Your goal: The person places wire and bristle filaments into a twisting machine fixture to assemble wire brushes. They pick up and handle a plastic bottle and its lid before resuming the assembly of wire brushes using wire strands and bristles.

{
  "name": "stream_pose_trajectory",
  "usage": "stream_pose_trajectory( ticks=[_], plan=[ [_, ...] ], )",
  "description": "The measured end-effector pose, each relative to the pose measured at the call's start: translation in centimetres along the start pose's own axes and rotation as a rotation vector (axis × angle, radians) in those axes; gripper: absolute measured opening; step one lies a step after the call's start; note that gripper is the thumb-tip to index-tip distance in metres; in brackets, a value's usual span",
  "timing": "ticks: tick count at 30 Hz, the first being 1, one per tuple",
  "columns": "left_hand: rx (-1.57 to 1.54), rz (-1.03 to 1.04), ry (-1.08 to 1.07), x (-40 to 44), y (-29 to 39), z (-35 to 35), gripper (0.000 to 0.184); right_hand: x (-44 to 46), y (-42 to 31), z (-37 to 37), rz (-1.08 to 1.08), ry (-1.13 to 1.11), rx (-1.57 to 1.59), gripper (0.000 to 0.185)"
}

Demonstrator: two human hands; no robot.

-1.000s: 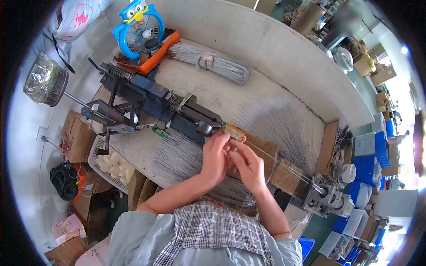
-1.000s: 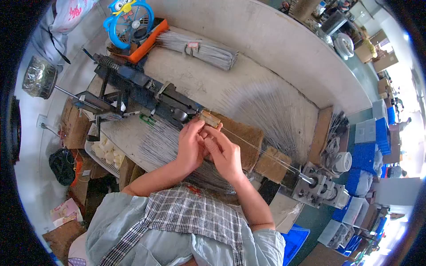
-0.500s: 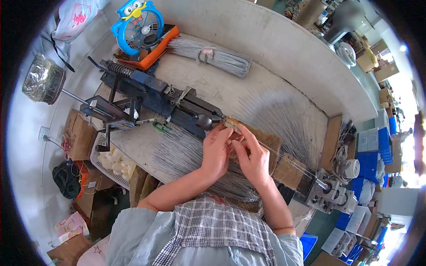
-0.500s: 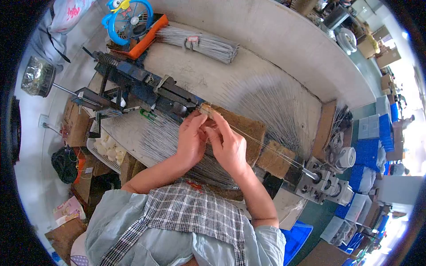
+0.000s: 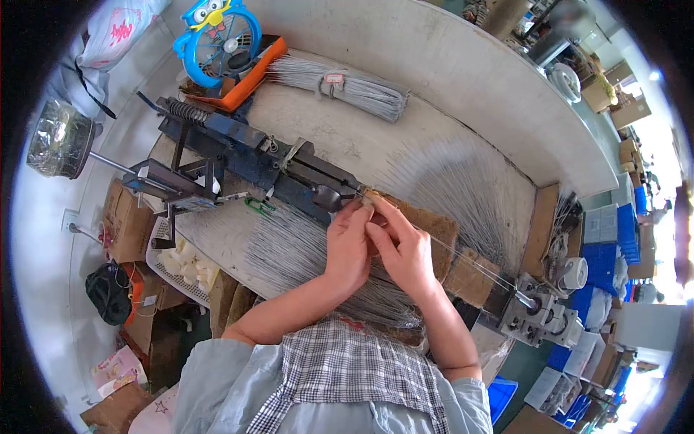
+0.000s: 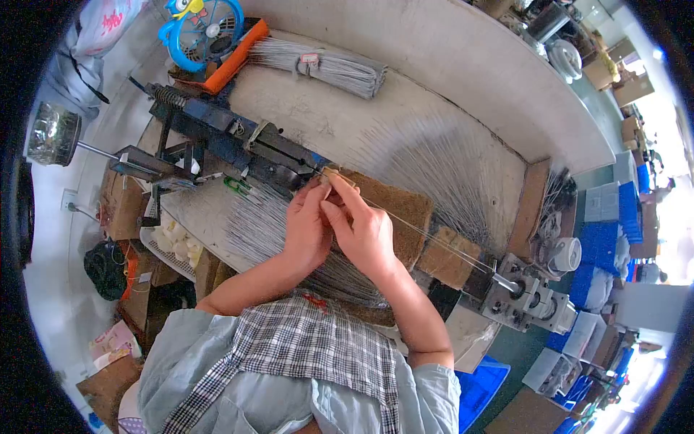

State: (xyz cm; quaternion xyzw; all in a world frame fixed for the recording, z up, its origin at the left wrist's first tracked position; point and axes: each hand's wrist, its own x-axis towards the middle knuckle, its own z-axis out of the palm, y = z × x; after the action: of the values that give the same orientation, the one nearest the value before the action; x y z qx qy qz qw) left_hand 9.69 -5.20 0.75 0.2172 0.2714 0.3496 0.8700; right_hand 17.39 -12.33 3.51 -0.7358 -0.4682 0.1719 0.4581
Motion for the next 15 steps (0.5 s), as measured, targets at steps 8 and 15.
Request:
stream_pose_trajectory(
  ticks=[8,15],
  plan=[
    [-0.111,-0.121,-0.015,-0.7,0.7,-0.4,0.037,0.1,-1.3,-1.0,0.188,-0.151,0.171,0.043],
    [-0.282,-0.286,-0.479,0.8,0.8,-4.1,0.047,-0.1,-0.7,0.4,0.373,-0.303,0.516,0.04]
  ],
)
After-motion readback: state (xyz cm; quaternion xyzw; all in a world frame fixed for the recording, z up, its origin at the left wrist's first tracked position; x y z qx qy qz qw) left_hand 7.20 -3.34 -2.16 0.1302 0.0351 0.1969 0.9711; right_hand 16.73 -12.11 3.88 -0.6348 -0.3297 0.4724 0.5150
